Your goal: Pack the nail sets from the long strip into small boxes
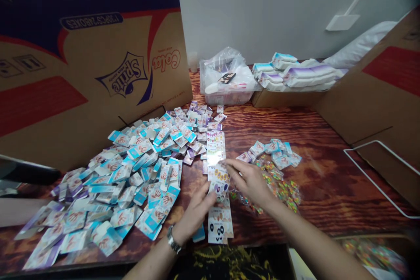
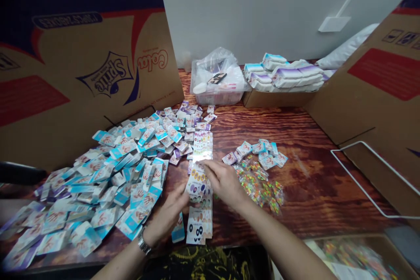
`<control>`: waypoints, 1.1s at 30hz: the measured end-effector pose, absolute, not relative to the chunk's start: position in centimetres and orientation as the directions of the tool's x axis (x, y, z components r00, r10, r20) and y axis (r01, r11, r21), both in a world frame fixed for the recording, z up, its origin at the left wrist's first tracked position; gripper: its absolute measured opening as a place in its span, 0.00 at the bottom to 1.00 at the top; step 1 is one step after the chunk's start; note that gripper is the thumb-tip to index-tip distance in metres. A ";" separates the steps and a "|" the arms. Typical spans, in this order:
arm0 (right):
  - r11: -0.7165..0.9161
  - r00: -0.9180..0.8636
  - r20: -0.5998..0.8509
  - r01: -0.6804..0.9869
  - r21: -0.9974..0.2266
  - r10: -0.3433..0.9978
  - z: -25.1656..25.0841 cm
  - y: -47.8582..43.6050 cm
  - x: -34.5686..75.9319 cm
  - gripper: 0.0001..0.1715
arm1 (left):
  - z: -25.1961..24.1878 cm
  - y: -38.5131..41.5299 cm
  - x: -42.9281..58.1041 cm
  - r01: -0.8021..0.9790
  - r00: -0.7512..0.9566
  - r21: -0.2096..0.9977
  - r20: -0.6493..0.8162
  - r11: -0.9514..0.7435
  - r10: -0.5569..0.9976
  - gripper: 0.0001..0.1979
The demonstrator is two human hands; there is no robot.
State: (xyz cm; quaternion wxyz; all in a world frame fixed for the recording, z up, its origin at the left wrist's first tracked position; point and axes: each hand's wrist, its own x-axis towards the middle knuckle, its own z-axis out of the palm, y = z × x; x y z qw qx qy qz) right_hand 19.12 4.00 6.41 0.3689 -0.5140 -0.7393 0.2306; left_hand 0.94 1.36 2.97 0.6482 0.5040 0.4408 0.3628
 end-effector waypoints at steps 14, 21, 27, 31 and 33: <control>0.615 -0.492 0.372 0.586 -0.527 0.787 3.5 1.3 17.7 0.14 | 3.4 1.9 0.8 -0.414 0.394 0.751 -0.361 0.514 0.845 0.12; 0.352 -0.342 0.175 0.569 -0.744 0.923 4.1 1.9 18.1 0.12 | 2.4 1.2 1.5 -0.329 0.350 0.800 -0.390 0.502 0.851 0.16; 0.088 -0.297 -0.136 0.632 -0.770 0.945 1.2 4.7 22.6 0.13 | 2.4 0.8 0.8 -0.158 0.283 0.858 -0.436 0.490 0.854 0.22; 0.030 -0.189 -0.128 0.661 -0.750 0.974 -0.1 7.4 25.8 0.13 | 2.5 1.0 0.5 -0.055 0.328 0.893 -0.406 0.446 0.853 0.18; 0.021 -0.117 -0.078 0.671 -0.741 0.990 0.0 8.3 26.8 0.15 | 2.5 1.1 0.2 -0.038 0.327 0.906 -0.387 0.421 0.862 0.17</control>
